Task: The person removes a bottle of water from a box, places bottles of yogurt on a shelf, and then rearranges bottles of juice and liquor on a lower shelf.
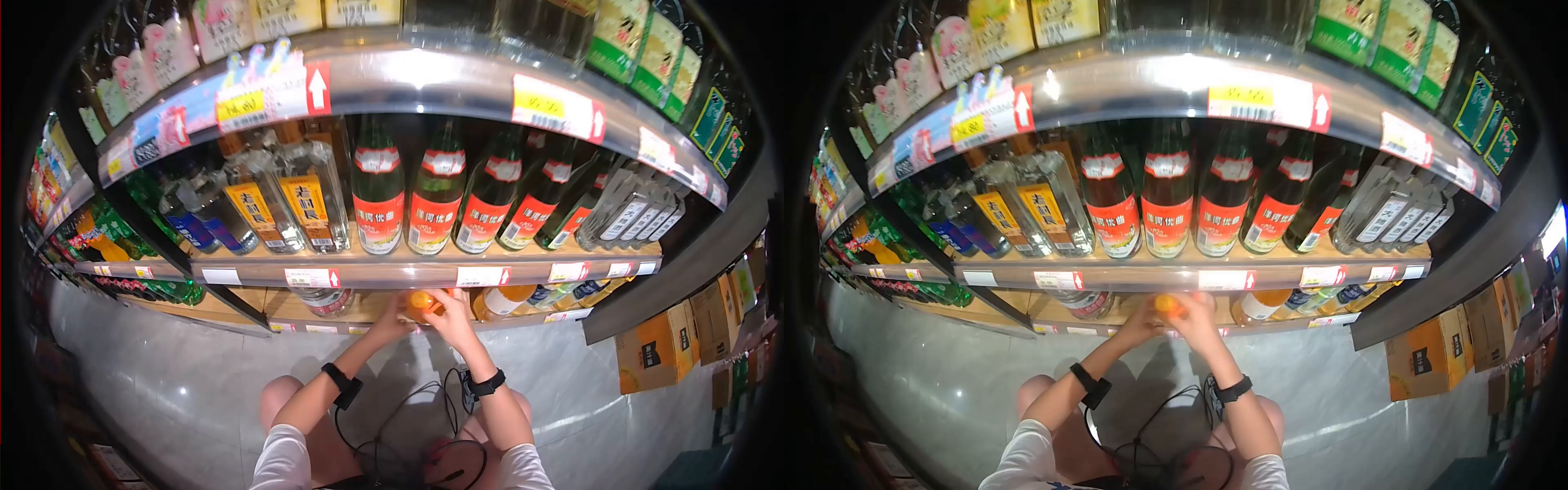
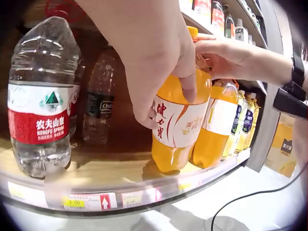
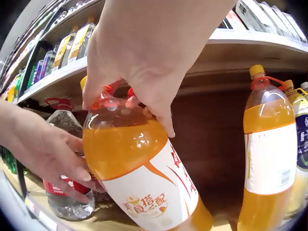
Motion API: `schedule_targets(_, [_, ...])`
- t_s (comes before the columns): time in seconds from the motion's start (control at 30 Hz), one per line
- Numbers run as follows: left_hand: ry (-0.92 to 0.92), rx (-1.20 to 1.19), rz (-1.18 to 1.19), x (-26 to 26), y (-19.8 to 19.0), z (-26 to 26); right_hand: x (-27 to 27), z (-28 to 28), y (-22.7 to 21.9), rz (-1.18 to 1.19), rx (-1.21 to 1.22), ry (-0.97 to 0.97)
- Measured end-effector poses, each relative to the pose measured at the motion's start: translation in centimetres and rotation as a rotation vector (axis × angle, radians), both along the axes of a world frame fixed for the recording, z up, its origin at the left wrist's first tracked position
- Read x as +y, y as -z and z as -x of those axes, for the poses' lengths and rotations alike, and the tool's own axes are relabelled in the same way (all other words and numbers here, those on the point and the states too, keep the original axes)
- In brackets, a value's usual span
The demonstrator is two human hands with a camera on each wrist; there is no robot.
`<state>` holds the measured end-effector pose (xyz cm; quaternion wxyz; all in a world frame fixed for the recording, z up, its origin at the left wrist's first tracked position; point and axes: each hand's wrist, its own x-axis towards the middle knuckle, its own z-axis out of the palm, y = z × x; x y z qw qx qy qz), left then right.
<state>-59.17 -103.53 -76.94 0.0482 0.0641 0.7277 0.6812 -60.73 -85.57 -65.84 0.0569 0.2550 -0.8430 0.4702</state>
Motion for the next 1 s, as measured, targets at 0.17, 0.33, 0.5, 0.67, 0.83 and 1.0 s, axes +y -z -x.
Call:
schedule_targets(0.17, [-0.077,0.066,-0.078,-1.1,1.3,-3.6,-3.0,-0.6,-0.2,-0.059,0.178,-0.326])
schedule_targets(0.33, [-0.319,0.208,0.33,-1.2,-0.3,-4.5,-4.6,-0.2,0.1,-0.159,0.076,-0.345])
schedule_targets(0.5, [-0.39,0.208,0.264,0.0,-3.6,-3.9,-4.5,1.2,-1.2,-0.109,-0.078,-0.395])
schedule_targets(0.67, [-0.442,0.126,0.337,1.0,-3.1,-3.6,-4.1,2.3,0.1,-0.094,-0.34,-0.414])
schedule_targets(0.83, [-0.44,0.099,0.379,0.5,-2.8,-3.3,-4.7,2.7,1.5,-0.045,-0.197,-0.298])
schedule_targets(1.0, [-0.478,0.021,0.364,0.2,-3.4,-3.1,-5.4,3.7,1.8,-0.053,-0.121,-0.245])
